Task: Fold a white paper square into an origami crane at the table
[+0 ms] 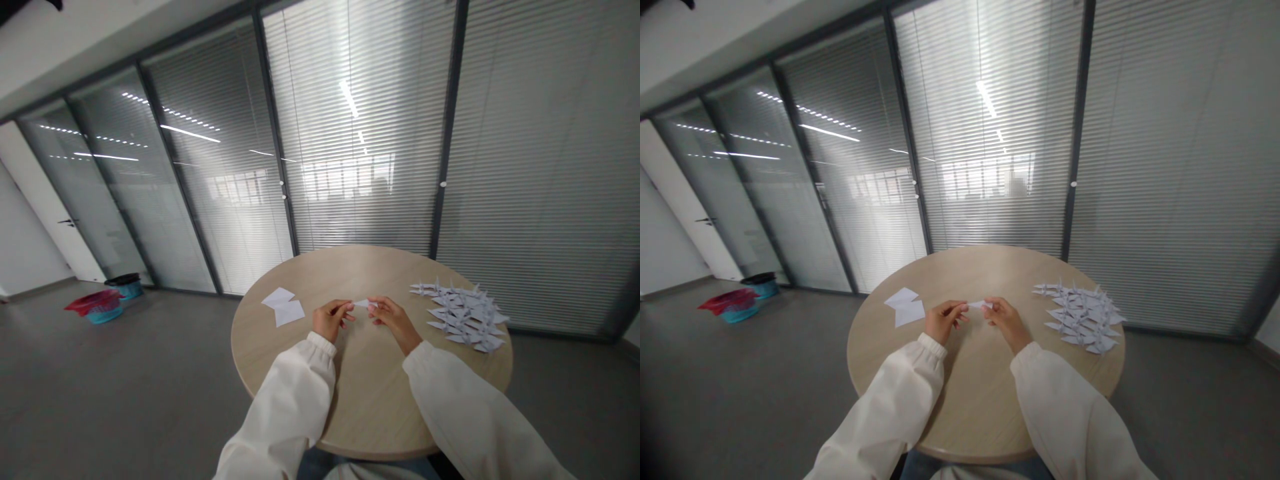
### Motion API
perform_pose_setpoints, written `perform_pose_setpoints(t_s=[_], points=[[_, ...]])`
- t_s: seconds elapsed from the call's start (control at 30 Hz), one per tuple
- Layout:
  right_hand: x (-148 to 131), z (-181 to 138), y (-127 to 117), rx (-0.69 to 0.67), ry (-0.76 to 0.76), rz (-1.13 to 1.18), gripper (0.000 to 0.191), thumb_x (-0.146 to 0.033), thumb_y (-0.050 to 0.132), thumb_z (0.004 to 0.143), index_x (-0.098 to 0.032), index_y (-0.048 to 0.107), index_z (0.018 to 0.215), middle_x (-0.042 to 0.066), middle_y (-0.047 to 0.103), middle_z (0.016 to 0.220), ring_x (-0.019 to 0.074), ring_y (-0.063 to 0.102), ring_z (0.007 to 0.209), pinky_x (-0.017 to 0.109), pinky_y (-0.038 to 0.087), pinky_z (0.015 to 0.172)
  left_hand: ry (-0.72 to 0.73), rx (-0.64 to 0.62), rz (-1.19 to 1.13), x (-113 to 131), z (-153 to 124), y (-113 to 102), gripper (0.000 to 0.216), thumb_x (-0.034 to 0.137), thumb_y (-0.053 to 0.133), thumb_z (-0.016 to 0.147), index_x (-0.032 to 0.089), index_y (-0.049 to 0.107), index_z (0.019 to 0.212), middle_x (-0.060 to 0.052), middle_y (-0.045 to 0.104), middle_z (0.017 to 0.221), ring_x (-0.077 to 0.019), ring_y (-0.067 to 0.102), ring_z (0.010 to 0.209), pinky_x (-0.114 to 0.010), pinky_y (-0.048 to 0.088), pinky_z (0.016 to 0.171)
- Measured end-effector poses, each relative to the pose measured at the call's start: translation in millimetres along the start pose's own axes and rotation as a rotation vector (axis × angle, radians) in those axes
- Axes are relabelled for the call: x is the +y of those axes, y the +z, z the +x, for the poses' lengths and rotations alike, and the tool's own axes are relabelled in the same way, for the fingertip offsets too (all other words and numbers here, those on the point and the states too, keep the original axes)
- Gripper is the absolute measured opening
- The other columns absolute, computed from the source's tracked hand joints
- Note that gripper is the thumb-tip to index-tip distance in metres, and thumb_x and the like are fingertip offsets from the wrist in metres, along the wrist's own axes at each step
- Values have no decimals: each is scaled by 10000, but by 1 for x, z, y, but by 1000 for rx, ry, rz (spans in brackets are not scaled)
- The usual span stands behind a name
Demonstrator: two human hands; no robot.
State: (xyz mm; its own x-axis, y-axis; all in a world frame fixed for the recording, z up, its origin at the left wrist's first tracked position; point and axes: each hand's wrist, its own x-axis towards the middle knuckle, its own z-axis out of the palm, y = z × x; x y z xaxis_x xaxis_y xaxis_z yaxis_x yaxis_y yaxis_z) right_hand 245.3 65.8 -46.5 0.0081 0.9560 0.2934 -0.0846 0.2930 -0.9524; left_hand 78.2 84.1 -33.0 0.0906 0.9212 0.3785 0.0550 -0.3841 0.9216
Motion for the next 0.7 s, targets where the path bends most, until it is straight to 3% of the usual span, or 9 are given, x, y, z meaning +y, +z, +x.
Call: perform_pose_setpoints(t_s=[0.13,0.33,0.57,0.7], points=[[-3,-1,1,1,-16,-32,454,-497,639,618,-161,596,919,40,605,738,163,553,693,253,424,589,-1,2,18,1,0,1,269,359,601,677,114,641,782,-61,661,683,-153,630,555,-178,424,357],[-4,-2,-2,23,-157,-185,361,-502,555,698,-152,636,734,-8,535,566,118,472,545,222,367,527,-4,-57,33,-1,0,1,271,382,572,698,119,613,751,-49,639,673,-150,629,570,-173,423,355],[-6,-4,-2,44,-158,-231,359,-483,558,694,-136,644,666,13,553,587,133,468,565,222,352,512,19,-93,44,2,-3,3,304,440,527,718,140,530,672,26,538,520,-97,560,435,-157,400,331],[-5,-3,-2,19,-122,-221,371,-496,563,680,-136,647,660,9,547,565,129,461,546,215,350,488,-19,-87,44,3,-3,5,303,429,609,651,148,508,701,54,505,453,-81,513,373,-152,377,318]])
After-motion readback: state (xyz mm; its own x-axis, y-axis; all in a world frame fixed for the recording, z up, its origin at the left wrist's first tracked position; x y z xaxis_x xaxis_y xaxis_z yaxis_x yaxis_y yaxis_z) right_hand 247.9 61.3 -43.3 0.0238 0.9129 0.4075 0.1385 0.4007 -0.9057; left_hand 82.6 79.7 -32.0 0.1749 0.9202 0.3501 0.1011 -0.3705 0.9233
